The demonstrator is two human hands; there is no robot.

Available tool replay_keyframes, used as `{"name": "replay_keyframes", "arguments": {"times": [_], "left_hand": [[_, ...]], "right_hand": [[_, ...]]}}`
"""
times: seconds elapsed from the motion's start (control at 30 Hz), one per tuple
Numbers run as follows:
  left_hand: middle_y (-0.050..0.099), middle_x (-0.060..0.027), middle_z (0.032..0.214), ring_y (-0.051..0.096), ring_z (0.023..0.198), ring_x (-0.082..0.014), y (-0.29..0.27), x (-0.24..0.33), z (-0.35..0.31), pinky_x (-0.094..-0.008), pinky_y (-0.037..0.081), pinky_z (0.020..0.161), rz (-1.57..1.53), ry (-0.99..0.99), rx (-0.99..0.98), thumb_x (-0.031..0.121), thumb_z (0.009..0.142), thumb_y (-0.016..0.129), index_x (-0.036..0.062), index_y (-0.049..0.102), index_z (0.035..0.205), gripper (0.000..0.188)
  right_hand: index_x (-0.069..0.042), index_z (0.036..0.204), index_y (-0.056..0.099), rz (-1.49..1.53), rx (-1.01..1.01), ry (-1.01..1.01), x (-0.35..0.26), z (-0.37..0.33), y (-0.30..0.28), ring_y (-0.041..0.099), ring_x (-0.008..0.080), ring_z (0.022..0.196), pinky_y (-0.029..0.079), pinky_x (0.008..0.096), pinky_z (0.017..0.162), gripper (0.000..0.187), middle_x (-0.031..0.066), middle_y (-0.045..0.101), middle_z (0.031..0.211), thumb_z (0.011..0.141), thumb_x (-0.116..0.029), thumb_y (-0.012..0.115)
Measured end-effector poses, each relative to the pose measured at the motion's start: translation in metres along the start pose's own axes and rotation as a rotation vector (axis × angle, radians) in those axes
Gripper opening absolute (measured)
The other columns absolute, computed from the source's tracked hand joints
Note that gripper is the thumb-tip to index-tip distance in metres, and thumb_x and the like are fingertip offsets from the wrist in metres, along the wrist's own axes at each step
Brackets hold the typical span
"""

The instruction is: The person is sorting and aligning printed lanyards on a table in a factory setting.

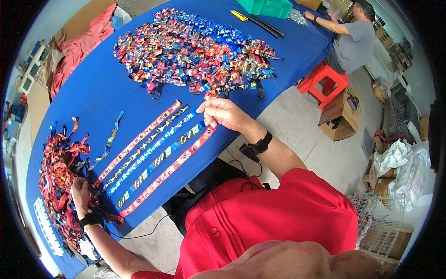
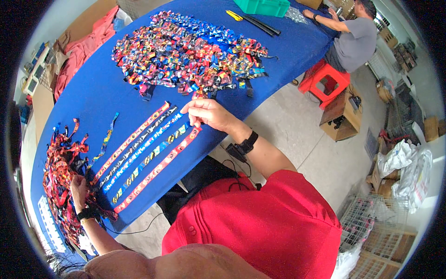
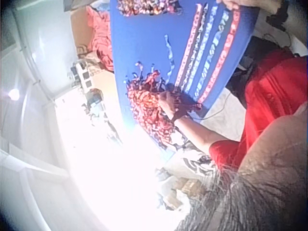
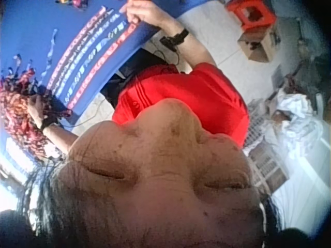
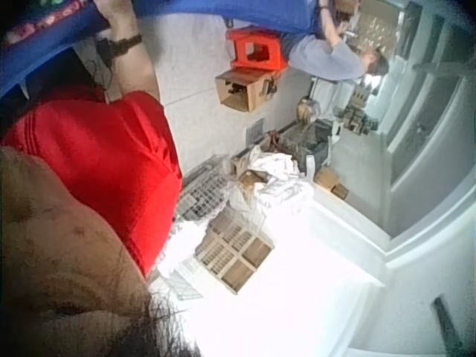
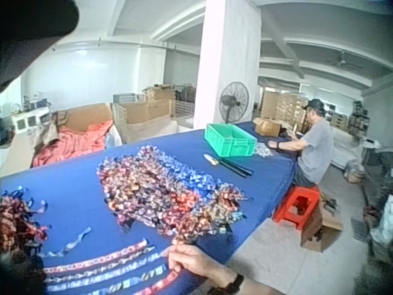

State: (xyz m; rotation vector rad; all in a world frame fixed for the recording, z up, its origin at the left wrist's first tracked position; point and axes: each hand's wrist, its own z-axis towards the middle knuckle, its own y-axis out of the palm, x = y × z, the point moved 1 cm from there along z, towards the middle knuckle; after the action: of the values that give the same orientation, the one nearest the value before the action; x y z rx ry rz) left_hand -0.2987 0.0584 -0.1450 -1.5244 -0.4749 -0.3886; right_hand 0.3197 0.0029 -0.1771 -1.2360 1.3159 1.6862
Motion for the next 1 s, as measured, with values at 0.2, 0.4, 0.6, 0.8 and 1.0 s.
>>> {"name": "replay_keyframes", "arguments": {"times": [0.2, 0.4, 0.6, 0.8, 1.0], "left_hand": [[0.065, -0.0203, 0.086, 0.065, 0.079, -0.0343, 0.01, 0.017, 0.028, -0.0422, 0.051, 0.072, 0.181, 0.186, 0.157, 0.006, 0.087, 0.062, -0.0028, 0.06, 0.095, 0.013], [0.067, -0.0192, 0.105, 0.065, 0.101, -0.034, 0.028, 0.037, 0.045, -0.0416, 0.051, 0.088, 0.16, 0.246, 0.003, 0.007, 0.085, 0.065, 0.0016, 0.064, 0.109, 0.024], [0.065, -0.0207, 0.112, 0.065, 0.105, -0.0361, 0.04, 0.024, 0.05, -0.042, 0.051, 0.092, 0.215, 0.218, -0.053, 0.005, 0.084, 0.067, 0.0034, 0.064, 0.119, 0.035], [0.064, -0.0206, 0.103, 0.064, 0.095, -0.0377, 0.045, 0.037, 0.051, -0.0442, 0.052, 0.083, 0.266, 0.204, -0.032, 0.001, 0.077, 0.07, -0.0013, 0.062, 0.102, 0.026], [0.066, -0.0187, 0.095, 0.065, 0.092, -0.0344, 0.04, -0.008, 0.054, -0.041, 0.052, 0.08, 0.157, 0.18, -0.009, -0.002, 0.076, 0.068, -0.0012, 0.062, 0.099, 0.024]], "right_hand": [[0.003, 0.117, 0.063, 0.037, -0.011, -0.013, 0.002, -0.001, -0.002, 0.057, 0.0114, 0.065, 0.05, 0.0287, 0.074, 0.024, 0.0036, 0.061, 0.076, 0.104, -0.012, 0.051], [0.003, 0.116, 0.064, 0.017, -0.003, -0.009, -0.002, -0.003, 0.0, 0.057, 0.0117, 0.065, 0.05, 0.0278, 0.072, 0.024, 0.0038, 0.061, 0.076, 0.104, -0.013, 0.051], [0.004, 0.115, 0.064, 0.025, -0.019, -0.023, 0.001, -0.001, -0.001, 0.057, 0.0122, 0.064, 0.049, 0.0256, 0.066, 0.024, 0.0053, 0.062, 0.077, 0.104, -0.013, 0.051], [0.002, 0.113, 0.065, 0.007, -0.005, -0.02, -0.002, -0.003, -0.001, 0.059, 0.0113, 0.065, 0.049, 0.0232, 0.063, 0.023, 0.0043, 0.062, 0.076, 0.104, -0.015, 0.052], [0.001, 0.113, 0.065, -0.015, -0.01, -0.009, 0.0, 0.0, 0.002, 0.059, 0.0112, 0.065, 0.049, 0.0236, 0.062, 0.023, 0.0043, 0.062, 0.076, 0.104, -0.015, 0.051]]}}
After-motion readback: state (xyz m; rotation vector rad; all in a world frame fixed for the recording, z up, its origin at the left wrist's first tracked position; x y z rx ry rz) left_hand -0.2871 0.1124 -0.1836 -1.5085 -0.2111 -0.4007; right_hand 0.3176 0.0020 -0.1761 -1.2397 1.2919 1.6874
